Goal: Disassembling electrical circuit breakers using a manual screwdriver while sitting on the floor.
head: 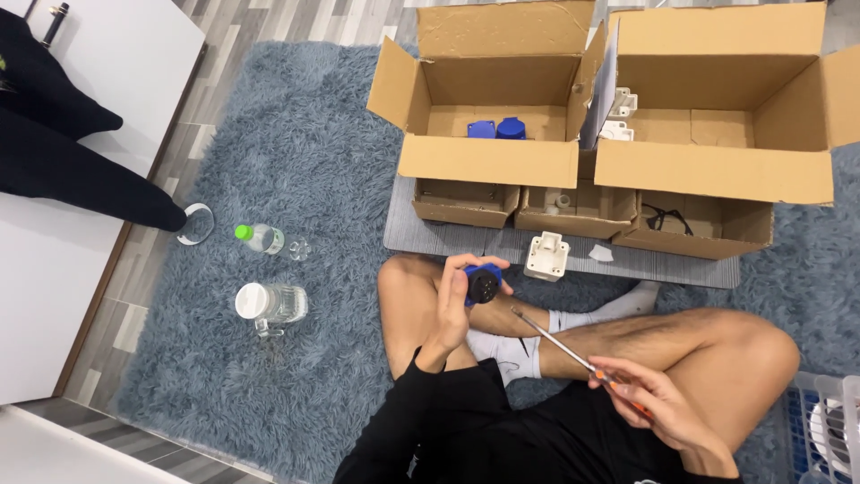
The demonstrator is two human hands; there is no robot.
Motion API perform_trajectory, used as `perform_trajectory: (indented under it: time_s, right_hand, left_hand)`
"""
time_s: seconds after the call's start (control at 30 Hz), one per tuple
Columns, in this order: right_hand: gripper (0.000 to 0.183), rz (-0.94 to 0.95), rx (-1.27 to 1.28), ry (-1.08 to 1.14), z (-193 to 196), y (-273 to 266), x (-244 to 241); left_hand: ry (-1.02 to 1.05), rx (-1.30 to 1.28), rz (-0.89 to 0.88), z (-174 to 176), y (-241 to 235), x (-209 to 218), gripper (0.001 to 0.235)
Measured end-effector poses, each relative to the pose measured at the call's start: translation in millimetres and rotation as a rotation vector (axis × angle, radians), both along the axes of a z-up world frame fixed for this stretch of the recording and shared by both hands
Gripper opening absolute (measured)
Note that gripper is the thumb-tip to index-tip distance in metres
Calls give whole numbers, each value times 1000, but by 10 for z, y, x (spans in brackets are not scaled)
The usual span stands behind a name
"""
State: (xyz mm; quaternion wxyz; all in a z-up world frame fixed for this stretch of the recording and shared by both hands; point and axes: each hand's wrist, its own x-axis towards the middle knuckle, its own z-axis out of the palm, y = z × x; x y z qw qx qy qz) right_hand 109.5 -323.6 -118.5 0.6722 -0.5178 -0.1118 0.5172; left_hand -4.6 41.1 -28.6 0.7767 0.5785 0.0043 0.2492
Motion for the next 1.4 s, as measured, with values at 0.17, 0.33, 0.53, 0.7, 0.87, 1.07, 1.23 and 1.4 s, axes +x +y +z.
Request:
perform_trajectory:
  time_s: [0.17, 0.33, 0.53, 0.7, 0.87, 1.07, 1.23, 1.4]
  right_hand:
    - [54, -68, -52, -147, 126, 36, 80]
    - [55, -155, -41, -407, 532, 144, 105]
    - [48, -343, -112, -637, 945, 222, 69]
    - [38, -356, -270, -1351, 1511, 365, 44]
    - [34, -313, -187, -1420, 1672, 363, 5]
    - [36, -288, -120, -1452, 1758, 308, -11]
    - [36, -247, -127, -1481, 1861, 295, -79]
    - [32, -307, -150, -1495, 1996, 335, -165]
  left_hand:
    - [-5, -128, 5, -85, 14, 58, 37]
    - [-28, -205, -10, -15, 23, 73, 38]
    - [-69, -276, -105, 128, -44, 118, 25]
    - [-145, -183, -102, 404, -49, 228, 20]
    - [-174, -191, -163, 692, -86, 184, 26]
    - [-214, -182, -190, 825, -118, 134, 27]
    - [-203, -165, -206, 861, -163, 87, 30]
    - [-225, -115, -213, 853, -224, 64, 23]
